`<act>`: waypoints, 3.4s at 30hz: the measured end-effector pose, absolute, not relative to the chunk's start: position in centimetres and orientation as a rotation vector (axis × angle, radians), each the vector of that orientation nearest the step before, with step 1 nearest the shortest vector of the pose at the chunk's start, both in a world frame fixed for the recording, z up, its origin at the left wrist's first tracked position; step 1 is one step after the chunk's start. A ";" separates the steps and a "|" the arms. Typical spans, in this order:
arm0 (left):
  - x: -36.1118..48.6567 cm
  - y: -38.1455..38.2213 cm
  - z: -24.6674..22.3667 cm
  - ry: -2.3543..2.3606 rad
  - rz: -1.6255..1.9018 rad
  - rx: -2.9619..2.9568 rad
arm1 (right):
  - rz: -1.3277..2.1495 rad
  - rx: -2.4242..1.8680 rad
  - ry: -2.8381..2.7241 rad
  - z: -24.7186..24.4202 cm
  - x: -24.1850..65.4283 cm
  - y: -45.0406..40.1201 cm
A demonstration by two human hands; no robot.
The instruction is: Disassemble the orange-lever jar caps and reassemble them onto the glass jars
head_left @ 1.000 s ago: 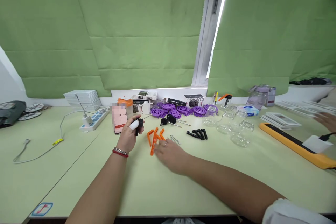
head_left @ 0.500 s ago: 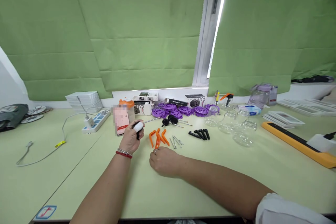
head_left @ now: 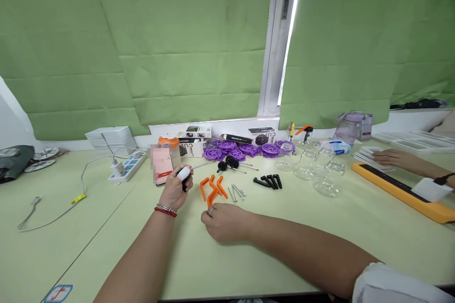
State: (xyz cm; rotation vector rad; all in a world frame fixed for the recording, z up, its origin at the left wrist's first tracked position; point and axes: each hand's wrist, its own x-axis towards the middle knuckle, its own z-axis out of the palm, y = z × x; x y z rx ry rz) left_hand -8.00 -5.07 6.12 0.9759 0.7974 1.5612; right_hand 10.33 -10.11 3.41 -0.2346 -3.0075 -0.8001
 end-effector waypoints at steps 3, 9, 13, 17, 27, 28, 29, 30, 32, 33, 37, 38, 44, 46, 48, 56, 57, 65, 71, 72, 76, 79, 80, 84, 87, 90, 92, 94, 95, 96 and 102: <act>-8.1 -5.1 6.0 0.773 1.549 0.980 | -0.810 -0.232 -2.933 3.5 11.2 -10.3; -7.9 -5.2 5.9 0.796 1.534 0.988 | -0.624 -0.334 -2.616 5.3 15.7 -10.6; -7.5 -5.4 5.8 0.812 1.493 0.950 | -0.114 -0.836 -2.050 6.0 19.0 -10.1; -6.6 -5.7 5.8 0.803 1.420 0.958 | 0.606 -1.027 -1.373 5.5 20.5 -8.9; -1.2 -6.6 6.8 0.862 1.276 0.881 | 1.227 -0.919 -0.883 3.2 20.2 -7.7; -0.6 -6.6 6.9 0.886 1.264 0.856 | 1.230 -0.905 -0.879 3.3 20.2 -7.8; -0.1 -6.6 7.1 0.909 1.256 0.832 | 1.231 -0.894 -0.877 3.4 20.3 -7.8; 0.4 -6.6 7.2 0.928 1.250 0.806 | 1.232 -0.884 -0.877 3.5 20.4 -7.8; 1.1 -6.5 7.5 0.946 1.252 0.745 | 1.235 -0.870 -0.877 3.6 20.5 -7.8; 1.4 -6.4 7.6 0.942 1.257 0.709 | 1.236 -0.866 -0.877 3.5 20.6 -7.7; 1.9 -6.5 7.4 0.874 1.257 0.586 | 1.232 -0.864 -0.885 3.2 20.8 -7.4; 1.9 -6.6 7.2 0.864 1.250 0.574 | 1.234 -0.863 -0.892 3.2 20.8 -7.4; 1.3 -7.0 5.9 0.816 1.232 0.613 | 1.262 -0.857 -0.975 3.2 20.3 -7.9; 1.2 -7.0 5.6 0.780 1.225 0.644 | 1.268 -0.861 -1.009 3.1 20.2 -8.1; 1.2 -7.1 5.5 0.752 1.222 0.693 | 1.269 -0.858 -1.031 3.0 20.1 -8.1; 2.4 -8.1 5.2 0.740 1.170 1.149 | 1.368 -0.718 -1.148 2.7 19.8 -8.7; 2.5 -8.2 5.1 0.736 1.157 1.206 | 1.384 -0.709 -1.163 2.7 19.8 -8.7; 2.5 -8.5 4.9 0.711 1.141 1.259 | 1.373 -0.710 -1.230 2.5 19.9 -8.7; 2.3 -8.4 5.2 0.630 1.161 1.007 | 1.343 -0.732 -1.260 2.7 19.7 -8.9; 2.4 -8.4 5.2 0.623 1.160 0.989 | 1.349 -0.729 -1.271 2.6 19.6 -8.9; 2.4 -8.2 5.1 0.644 1.147 1.009 | 1.361 -0.729 -1.315 2.3 19.4 -8.9; 2.2 -8.1 5.4 0.664 1.214 1.026 | 1.267 -0.790 -1.396 1.8 19.7 -8.4; 2.1 -8.0 5.5 0.668 1.246 1.026 | 1.186 -0.845 -1.446 1.6 19.9 -8.2; 1.4 -7.4 5.7 0.683 1.382 0.993 | 0.722 -1.122 -1.781 0.5 20.4 -7.5; 1.0 -6.9 5.6 0.708 1.445 0.960 | 0.510 -1.224 -1.994 -0.1 20.2 -7.5; 0.7 -6.4 5.3 0.715 1.488 0.942 | 0.308 -1.259 -2.190 0.0 19.5 -7.7; 0.6 -6.2 5.2 0.711 1.508 0.926 | 0.084 -1.237 -2.374 0.4 19.1 -7.6; 0.5 -6.1 5.1 0.716 1.520 0.906 | -0.181 -1.128 -2.575 0.9 18.6 -7.3; 0.4 -6.0 5.0 0.723 1.524 0.899 | -0.306 -1.045 -2.662 1.2 18.4 -7.2; 0.4 -6.0 5.0 0.729 1.527 0.897 | -0.413 -0.958 -2.734 1.4 18.2 -7.0; 0.5 -6.1 4.8 0.748 1.503 0.909 | -0.728 -0.600 -2.926 2.4 17.0 -6.6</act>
